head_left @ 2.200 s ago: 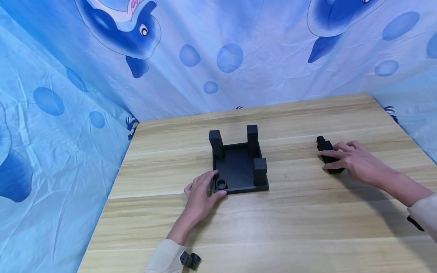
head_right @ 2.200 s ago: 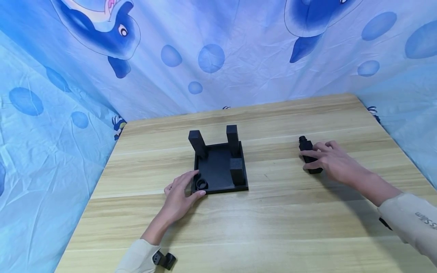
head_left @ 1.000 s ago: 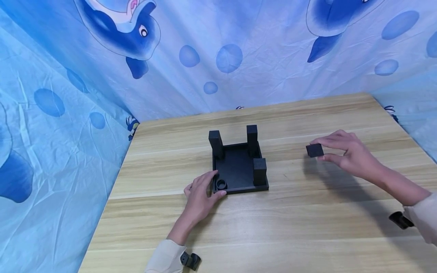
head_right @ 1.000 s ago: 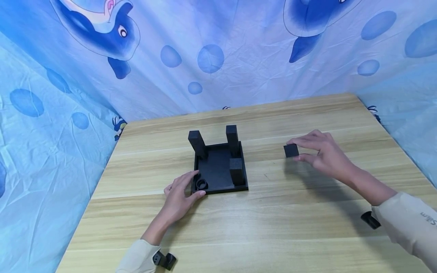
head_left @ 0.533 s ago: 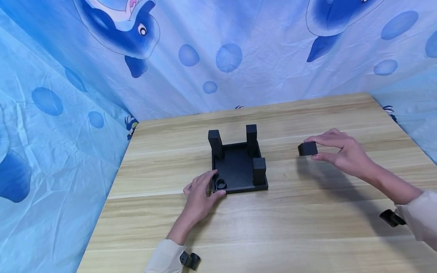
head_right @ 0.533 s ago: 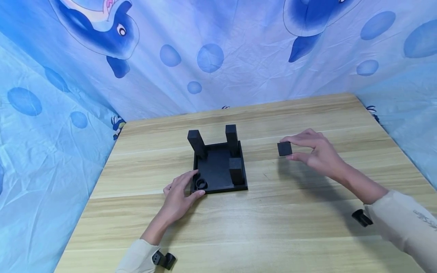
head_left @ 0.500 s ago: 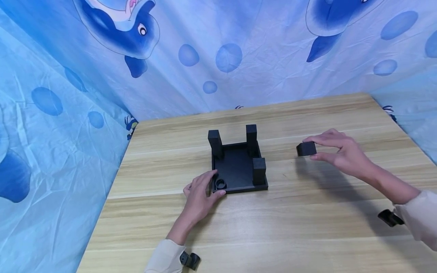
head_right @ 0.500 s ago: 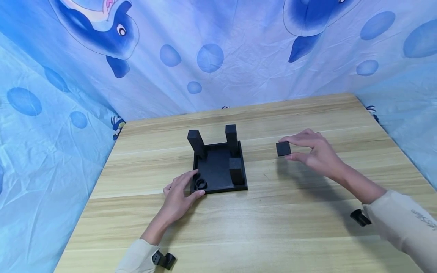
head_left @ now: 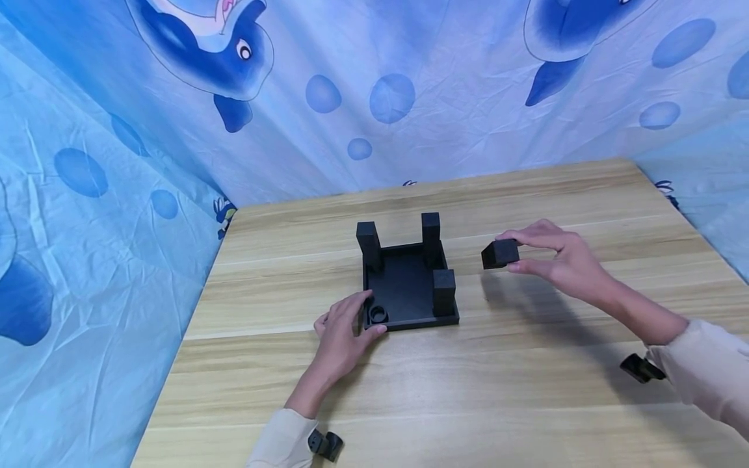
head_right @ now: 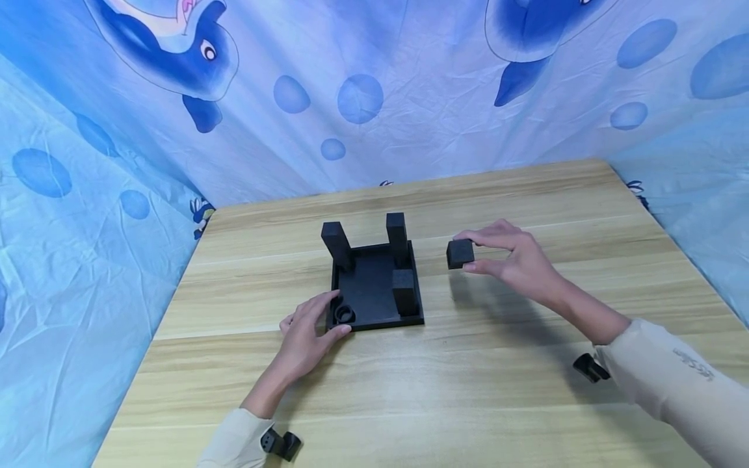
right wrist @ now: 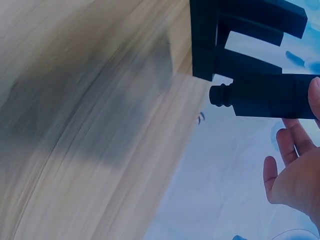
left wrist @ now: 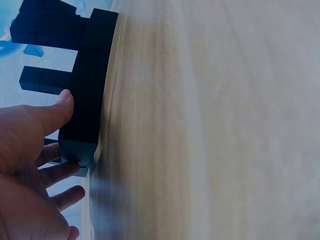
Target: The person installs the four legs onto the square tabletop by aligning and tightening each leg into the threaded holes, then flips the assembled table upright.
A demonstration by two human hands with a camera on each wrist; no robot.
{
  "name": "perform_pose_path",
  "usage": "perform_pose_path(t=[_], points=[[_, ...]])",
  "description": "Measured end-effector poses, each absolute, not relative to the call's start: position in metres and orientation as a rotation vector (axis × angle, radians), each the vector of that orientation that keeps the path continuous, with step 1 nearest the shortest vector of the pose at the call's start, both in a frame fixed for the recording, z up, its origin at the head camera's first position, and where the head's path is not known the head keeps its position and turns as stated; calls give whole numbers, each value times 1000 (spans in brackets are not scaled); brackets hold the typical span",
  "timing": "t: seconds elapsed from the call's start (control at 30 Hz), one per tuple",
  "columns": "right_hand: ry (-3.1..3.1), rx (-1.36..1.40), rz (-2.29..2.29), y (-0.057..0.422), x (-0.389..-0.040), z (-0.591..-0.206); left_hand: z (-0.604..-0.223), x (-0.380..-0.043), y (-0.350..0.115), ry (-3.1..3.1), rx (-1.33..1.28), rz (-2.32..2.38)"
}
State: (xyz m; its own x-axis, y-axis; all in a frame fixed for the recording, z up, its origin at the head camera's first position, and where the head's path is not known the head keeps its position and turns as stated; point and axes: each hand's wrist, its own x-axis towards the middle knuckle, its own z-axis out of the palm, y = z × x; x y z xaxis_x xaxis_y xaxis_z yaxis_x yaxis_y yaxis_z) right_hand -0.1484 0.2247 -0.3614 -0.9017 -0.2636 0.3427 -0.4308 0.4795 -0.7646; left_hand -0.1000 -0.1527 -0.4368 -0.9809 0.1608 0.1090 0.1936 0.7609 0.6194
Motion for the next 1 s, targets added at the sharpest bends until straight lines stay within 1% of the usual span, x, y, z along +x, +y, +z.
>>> perform_pose_path(t=[0.23, 0.67, 0.87, 1.0], points=[[-2576, 583, 1452, 209, -149, -357, -437, -100, -153, -2898, -293, -1034], [-2601, 608, 1559, 167, -152, -340, -437, -100, -153, -2928, -274, -1022], [-2559, 694, 1605, 151, -154, -338, -437, -101, -153, -2933, -269, -1029], [-2501, 803, 1611, 137, -156, -339, -437, -101, -153, -2933, -267, -1033]])
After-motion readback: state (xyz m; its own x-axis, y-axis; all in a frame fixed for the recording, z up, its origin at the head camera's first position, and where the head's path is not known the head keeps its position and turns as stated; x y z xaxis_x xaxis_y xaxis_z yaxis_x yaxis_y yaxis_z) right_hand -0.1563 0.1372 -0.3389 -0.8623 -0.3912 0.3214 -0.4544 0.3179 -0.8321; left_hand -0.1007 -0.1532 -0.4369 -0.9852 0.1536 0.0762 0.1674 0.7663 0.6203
